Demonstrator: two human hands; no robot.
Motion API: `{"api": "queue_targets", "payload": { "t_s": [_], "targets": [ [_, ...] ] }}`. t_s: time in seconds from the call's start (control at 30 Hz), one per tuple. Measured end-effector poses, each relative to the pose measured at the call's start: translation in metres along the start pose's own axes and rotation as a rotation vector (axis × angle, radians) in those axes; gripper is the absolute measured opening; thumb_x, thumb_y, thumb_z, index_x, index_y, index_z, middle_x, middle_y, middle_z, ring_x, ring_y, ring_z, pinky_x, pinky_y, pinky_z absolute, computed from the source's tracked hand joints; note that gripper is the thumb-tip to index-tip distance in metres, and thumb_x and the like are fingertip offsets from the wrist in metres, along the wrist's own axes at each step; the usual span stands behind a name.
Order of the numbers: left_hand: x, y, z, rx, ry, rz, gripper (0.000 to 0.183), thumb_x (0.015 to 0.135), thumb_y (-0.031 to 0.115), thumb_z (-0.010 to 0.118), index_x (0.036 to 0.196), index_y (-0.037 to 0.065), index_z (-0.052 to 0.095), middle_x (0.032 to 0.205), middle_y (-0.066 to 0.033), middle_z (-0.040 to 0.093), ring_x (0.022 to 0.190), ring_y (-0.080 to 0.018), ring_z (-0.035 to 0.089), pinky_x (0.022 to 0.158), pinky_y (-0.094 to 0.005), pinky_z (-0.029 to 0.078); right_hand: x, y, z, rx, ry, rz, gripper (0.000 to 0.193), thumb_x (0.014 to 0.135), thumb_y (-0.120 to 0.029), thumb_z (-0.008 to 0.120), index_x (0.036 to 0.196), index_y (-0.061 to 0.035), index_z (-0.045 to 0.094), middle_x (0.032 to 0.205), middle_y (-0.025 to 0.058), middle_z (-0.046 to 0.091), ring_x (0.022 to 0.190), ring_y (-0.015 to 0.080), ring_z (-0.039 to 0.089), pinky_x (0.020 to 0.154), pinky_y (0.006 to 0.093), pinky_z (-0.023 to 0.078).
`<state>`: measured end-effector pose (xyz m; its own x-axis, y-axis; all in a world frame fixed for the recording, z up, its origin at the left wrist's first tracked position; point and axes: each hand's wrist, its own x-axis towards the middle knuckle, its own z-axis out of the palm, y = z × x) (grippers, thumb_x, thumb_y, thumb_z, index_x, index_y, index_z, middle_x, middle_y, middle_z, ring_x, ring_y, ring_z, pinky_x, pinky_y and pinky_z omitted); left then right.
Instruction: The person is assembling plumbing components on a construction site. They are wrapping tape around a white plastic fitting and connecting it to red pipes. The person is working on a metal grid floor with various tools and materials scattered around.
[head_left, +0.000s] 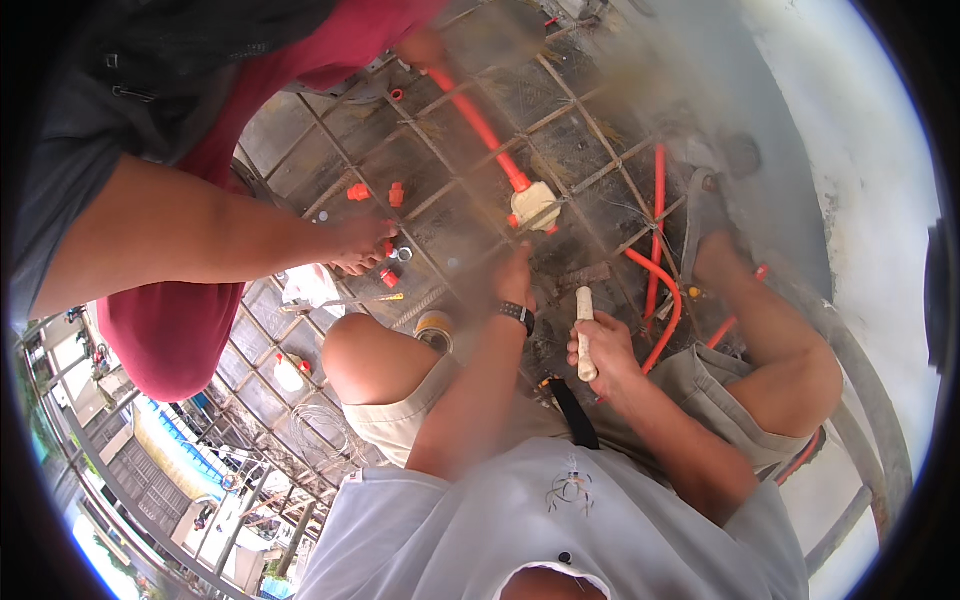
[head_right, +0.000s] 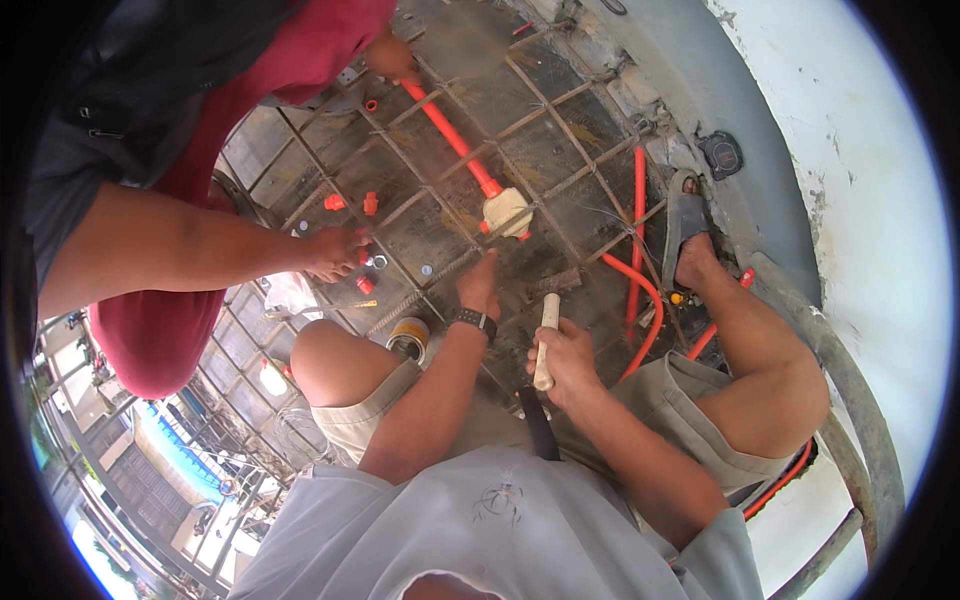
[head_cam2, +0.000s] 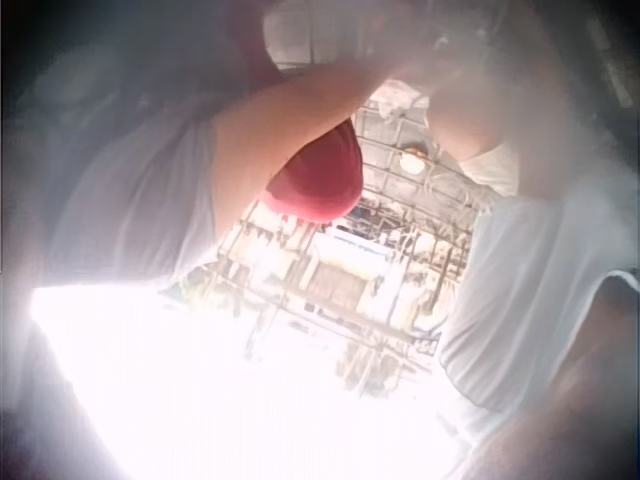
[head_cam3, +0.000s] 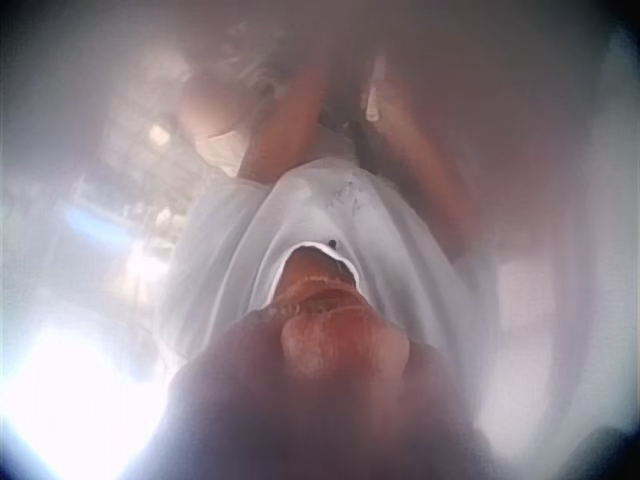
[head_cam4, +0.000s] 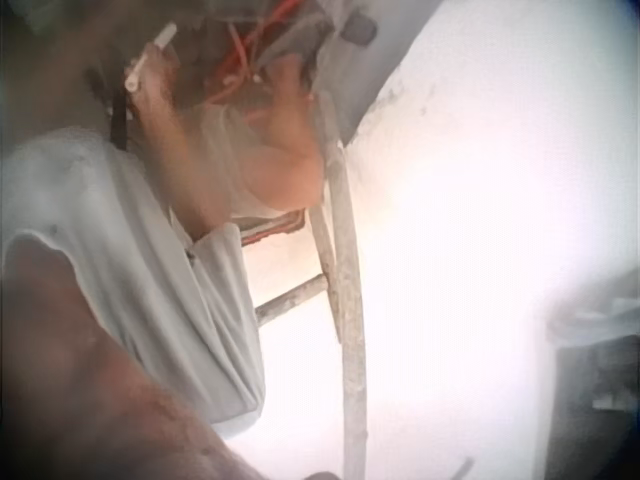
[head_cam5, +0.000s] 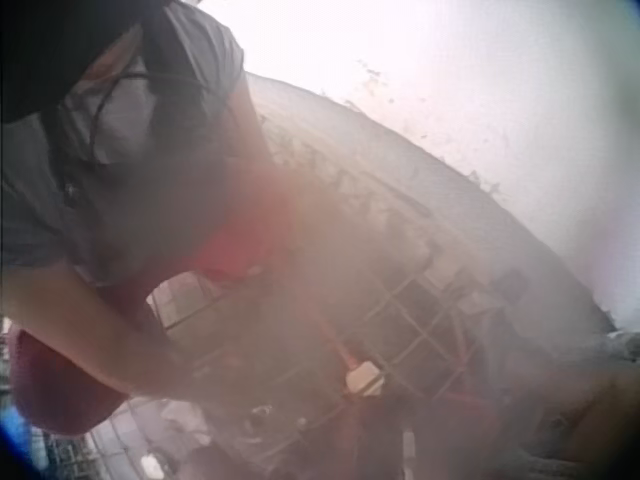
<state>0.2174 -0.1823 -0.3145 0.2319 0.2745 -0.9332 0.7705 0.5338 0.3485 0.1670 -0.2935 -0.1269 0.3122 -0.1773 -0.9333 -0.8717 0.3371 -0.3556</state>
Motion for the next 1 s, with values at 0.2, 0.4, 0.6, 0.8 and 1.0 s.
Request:
{"api": "queue_targets", "payload": {
  "t_s": [0.2,0.4,0.6,0.8,1.0],
  "targets": [
    [-0.069,0.082,-0.041,0.614,-0.477,0.562,0.067,0.096,0.039,0.080,0.146,0.000,0.061,0.113,-0.0140,0.076,0.112,-0.0242,0.069,0.101,-0.0344,0.050,-0.051,0.001,-0.021,-0.404,-0.188,-0.022,0.048,0.098,-0.002,0.066,0.145,-0.0002,0.057,0.089,0.0041,0.059,0.065,0.0117,0.060,0.053,0.0319,0.052],
    [-0.084,0.138,-0.111,1.403,-0.857,1.192,0.076,0.095,0.053,0.079,0.147,0.001,0.062,0.130,-0.0201,0.070,0.122,-0.0327,0.068,0.103,-0.0439,0.053,-0.045,-0.003,-0.011,-0.893,-0.437,-0.167,0.057,0.093,-0.006,0.070,0.148,-0.0028,0.058,0.096,0.0097,0.071,0.067,0.0126,0.064,0.062,0.0332,0.053],
    [-0.075,0.114,-0.127,1.146,-0.642,0.773,0.084,0.093,0.066,0.076,0.146,0.001,0.063,0.137,-0.0244,0.067,0.122,-0.0371,0.068,0.101,-0.0459,0.055,-0.074,-0.026,0.003,-0.939,-0.595,-0.042,0.057,0.094,0.001,0.067,0.151,-0.0007,0.055,0.101,0.0067,0.070,0.073,0.0111,0.062,0.066,0.0293,0.051],
    [-0.102,0.120,-0.130,1.088,-0.775,0.754,0.067,0.096,0.056,0.078,0.128,-0.002,0.073,0.105,-0.0208,0.077,0.095,-0.0282,0.075,0.083,-0.0409,0.059,-0.106,-0.060,0.005,-0.814,-0.621,0.069,0.060,0.096,0.002,0.066,0.154,-0.0002,0.053,0.106,0.0093,0.072,0.078,0.0106,0.063,0.071,0.0279,0.052],
    [-0.123,0.117,-0.136,0.860,-0.941,0.385,0.035,0.099,0.030,0.080,0.108,-0.003,0.076,0.084,-0.0088,0.073,0.063,-0.0123,0.069,0.060,-0.0310,0.053,-0.114,-0.112,0.008,-1.251,-0.634,-0.098,0.044,0.107,-0.025,0.067,0.142,0.0005,0.066,0.108,0.0102,0.075,0.084,0.0114,0.069,0.076,0.0276,0.055]
  ]
}}
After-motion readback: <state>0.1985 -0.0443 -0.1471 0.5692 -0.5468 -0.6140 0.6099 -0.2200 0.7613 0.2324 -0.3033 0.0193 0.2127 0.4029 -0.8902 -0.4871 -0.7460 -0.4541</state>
